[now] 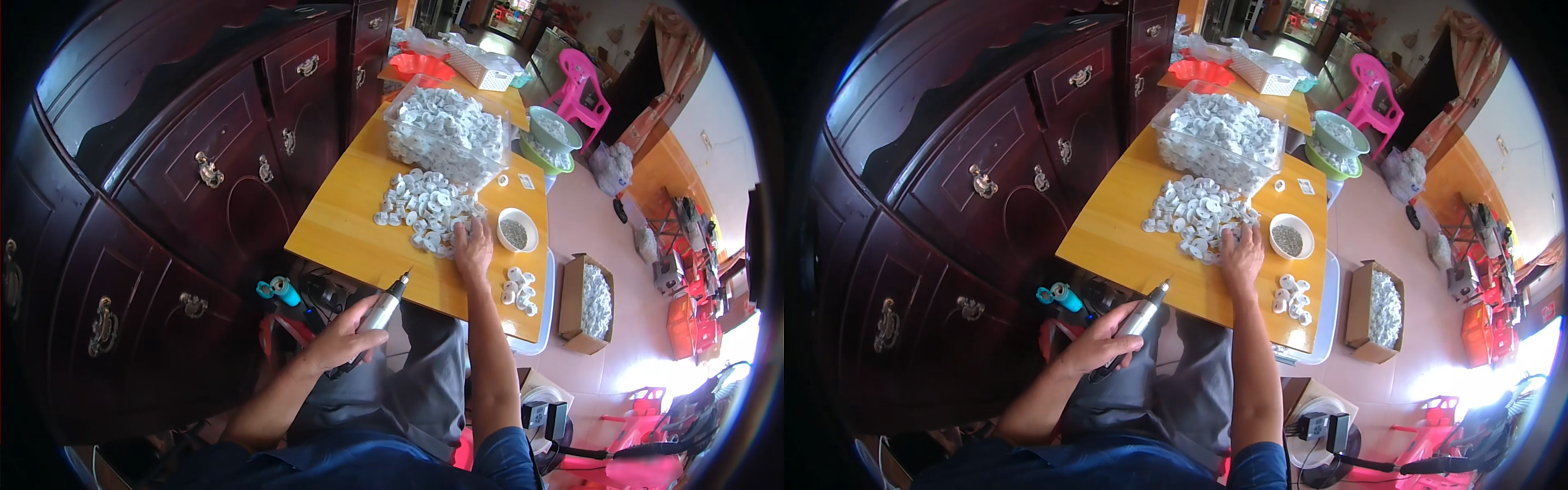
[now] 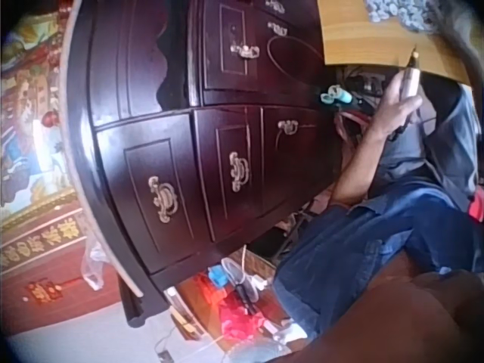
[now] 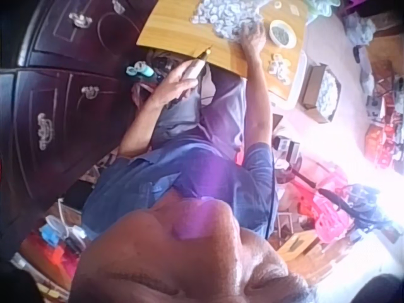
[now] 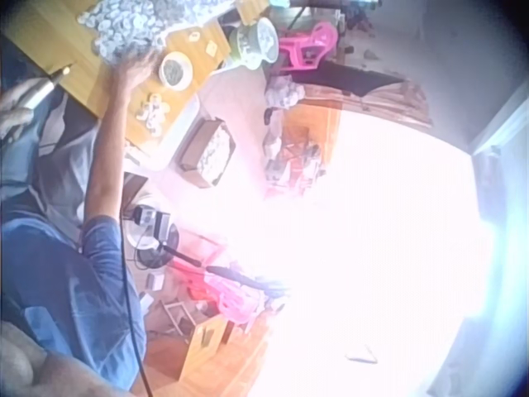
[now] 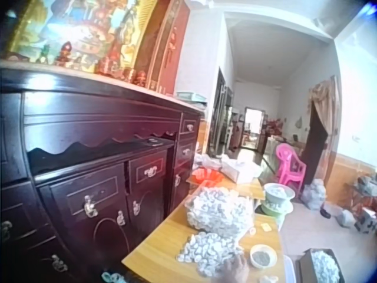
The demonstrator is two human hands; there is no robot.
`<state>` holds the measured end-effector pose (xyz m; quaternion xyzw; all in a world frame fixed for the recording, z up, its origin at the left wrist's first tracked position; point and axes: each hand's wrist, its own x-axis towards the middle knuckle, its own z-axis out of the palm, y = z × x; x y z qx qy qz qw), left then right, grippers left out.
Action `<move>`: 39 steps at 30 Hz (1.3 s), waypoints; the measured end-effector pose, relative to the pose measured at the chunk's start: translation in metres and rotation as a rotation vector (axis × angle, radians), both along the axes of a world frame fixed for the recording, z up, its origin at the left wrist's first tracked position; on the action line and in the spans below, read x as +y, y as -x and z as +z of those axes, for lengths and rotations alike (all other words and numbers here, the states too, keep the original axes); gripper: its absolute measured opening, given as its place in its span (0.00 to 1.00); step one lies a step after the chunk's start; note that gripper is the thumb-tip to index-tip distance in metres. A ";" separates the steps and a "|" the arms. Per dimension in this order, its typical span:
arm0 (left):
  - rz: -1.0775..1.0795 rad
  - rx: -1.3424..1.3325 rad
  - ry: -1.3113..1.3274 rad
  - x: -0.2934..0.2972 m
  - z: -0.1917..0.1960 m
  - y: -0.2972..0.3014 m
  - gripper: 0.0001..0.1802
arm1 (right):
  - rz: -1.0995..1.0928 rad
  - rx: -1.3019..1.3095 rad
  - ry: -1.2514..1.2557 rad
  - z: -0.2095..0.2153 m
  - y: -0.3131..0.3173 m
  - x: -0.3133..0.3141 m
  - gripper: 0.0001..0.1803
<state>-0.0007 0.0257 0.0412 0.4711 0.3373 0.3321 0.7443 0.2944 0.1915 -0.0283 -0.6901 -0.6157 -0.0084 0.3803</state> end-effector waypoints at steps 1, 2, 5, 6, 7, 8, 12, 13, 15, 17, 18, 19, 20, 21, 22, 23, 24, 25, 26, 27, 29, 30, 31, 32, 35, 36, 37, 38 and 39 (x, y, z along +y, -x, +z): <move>0.007 -0.003 -0.003 0.000 0.001 0.000 0.38 | 0.010 -0.005 -0.028 -0.003 0.006 -0.002 0.29; 0.007 -0.002 -0.003 0.000 0.001 0.001 0.38 | 0.019 -0.011 -0.056 -0.005 0.013 -0.003 0.28; 0.011 0.012 0.011 -0.001 -0.001 0.003 0.38 | 0.028 0.061 -0.085 -0.007 0.036 -0.009 0.29; 0.007 0.008 0.004 -0.001 0.000 0.002 0.38 | 0.020 0.078 -0.082 -0.007 0.042 -0.009 0.29; 0.004 0.005 -0.003 0.000 0.000 0.002 0.38 | 0.017 0.079 -0.083 -0.008 0.048 -0.009 0.29; 0.001 0.006 -0.004 -0.001 0.000 0.002 0.38 | 0.005 0.096 -0.083 -0.008 0.055 -0.010 0.29; 0.012 0.009 -0.010 -0.001 0.001 0.001 0.37 | 0.005 0.132 -0.075 -0.010 0.080 -0.009 0.31; 0.012 0.010 -0.016 -0.001 0.002 0.001 0.37 | 0.015 0.149 -0.087 -0.011 0.086 -0.009 0.32; 0.016 0.001 -0.013 0.000 0.004 0.001 0.37 | 0.021 0.127 -0.094 -0.012 0.091 -0.010 0.33; 0.022 -0.008 -0.009 0.000 0.005 0.001 0.36 | 0.010 0.138 -0.134 -0.011 0.094 -0.012 0.33; 0.022 -0.015 -0.010 0.000 0.006 0.001 0.36 | 0.015 0.137 -0.133 -0.007 0.090 -0.011 0.33; 0.027 -0.021 -0.009 -0.001 0.005 0.001 0.36 | 0.020 0.066 -0.189 0.000 0.081 -0.010 0.32; 0.036 -0.023 -0.006 -0.001 0.005 0.002 0.36 | 0.025 -0.004 -0.246 0.007 0.069 -0.008 0.32; 0.039 -0.023 -0.015 0.000 0.004 0.002 0.36 | 0.000 -0.074 -0.255 0.017 0.054 -0.006 0.31; 0.045 -0.021 -0.023 0.000 0.002 0.003 0.36 | -0.021 -0.141 -0.263 0.028 0.040 -0.004 0.30; 0.058 -0.023 -0.018 -0.001 0.000 0.005 0.36 | -0.055 -0.129 -0.213 0.041 0.031 -0.004 0.30; 0.055 -0.013 -0.021 -0.001 -0.002 0.006 0.36 | -0.095 -0.121 -0.166 0.052 0.019 -0.004 0.29; 0.045 -0.007 -0.027 0.000 -0.003 0.004 0.36 | -0.177 -0.160 -0.124 0.057 0.003 -0.005 0.28; 0.045 -0.015 -0.027 0.000 -0.002 0.002 0.36 | -0.176 -0.197 -0.075 0.056 -0.018 -0.005 0.27; 0.045 -0.005 -0.031 0.000 -0.002 0.002 0.36 | -0.171 -0.230 -0.023 0.059 -0.026 -0.007 0.26; 0.047 0.001 -0.033 -0.001 -0.002 0.001 0.37 | -0.184 -0.193 0.140 0.061 -0.037 -0.011 0.24; 0.042 0.007 -0.036 -0.001 -0.002 0.002 0.37 | -0.199 -0.148 0.301 0.063 -0.038 -0.014 0.23; 0.036 0.012 -0.040 -0.002 -0.002 0.002 0.37 | -0.195 -0.147 0.301 0.061 -0.040 -0.017 0.23; 0.039 0.012 -0.041 -0.002 -0.002 0.002 0.37 | -0.170 -0.172 0.257 0.060 -0.041 -0.021 0.20; 0.018 0.032 -0.055 -0.001 -0.002 0.004 0.36 | -0.106 -0.128 0.211 0.068 -0.035 -0.035 0.15; 0.014 0.035 -0.055 -0.001 -0.001 0.004 0.36 | -0.075 -0.058 0.201 0.073 -0.034 -0.039 0.13; 0.010 0.039 -0.056 -0.001 -0.001 0.003 0.36 | -0.074 -0.061 0.200 0.072 -0.039 -0.041 0.13; 0.012 0.037 -0.056 -0.001 -0.002 0.003 0.36 | -0.060 -0.085 0.251 0.071 -0.047 -0.042 0.13; 0.008 0.029 -0.061 -0.002 -0.004 0.002 0.37 | -0.048 -0.110 0.303 0.071 -0.052 -0.044 0.12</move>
